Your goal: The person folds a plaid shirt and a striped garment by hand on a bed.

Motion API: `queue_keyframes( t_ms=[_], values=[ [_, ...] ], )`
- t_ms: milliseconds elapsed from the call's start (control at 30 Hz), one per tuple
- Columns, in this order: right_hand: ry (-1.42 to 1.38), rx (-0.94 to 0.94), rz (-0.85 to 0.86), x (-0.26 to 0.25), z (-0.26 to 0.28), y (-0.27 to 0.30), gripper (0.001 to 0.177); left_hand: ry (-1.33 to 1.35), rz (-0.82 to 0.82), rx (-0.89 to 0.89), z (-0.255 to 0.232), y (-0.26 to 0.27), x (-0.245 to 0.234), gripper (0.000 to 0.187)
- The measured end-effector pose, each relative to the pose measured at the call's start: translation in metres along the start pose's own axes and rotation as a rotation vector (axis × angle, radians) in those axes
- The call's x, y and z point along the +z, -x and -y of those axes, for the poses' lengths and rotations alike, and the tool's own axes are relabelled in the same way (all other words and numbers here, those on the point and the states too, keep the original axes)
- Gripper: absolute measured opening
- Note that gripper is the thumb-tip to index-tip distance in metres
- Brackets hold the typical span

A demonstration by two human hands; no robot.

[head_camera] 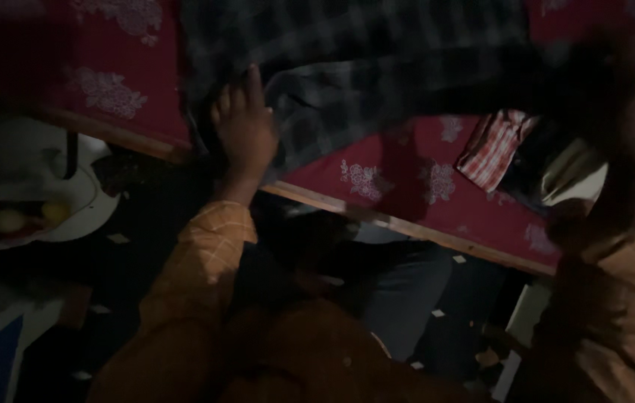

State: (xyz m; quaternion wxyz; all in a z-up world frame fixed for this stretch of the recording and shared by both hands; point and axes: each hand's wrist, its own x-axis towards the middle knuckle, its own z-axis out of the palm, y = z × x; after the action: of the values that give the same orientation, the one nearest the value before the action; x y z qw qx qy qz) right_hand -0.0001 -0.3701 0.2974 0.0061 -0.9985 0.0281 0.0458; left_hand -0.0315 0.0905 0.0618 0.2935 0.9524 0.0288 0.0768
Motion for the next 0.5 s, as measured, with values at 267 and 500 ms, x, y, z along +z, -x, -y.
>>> queue_keyframes(
  t_ms=[267,500],
  values=[
    [0.097,0.001,0.068,0.142,-0.068,-0.024,0.066,0.297,-0.225,-0.013,0.027,0.005,0.007,0.03],
    [0.27,0.111,-0.171,0.15,-0.175,-0.147,0.078,0.447,-0.361,0.079,0.025,0.014,0.013,0.006]
  ],
)
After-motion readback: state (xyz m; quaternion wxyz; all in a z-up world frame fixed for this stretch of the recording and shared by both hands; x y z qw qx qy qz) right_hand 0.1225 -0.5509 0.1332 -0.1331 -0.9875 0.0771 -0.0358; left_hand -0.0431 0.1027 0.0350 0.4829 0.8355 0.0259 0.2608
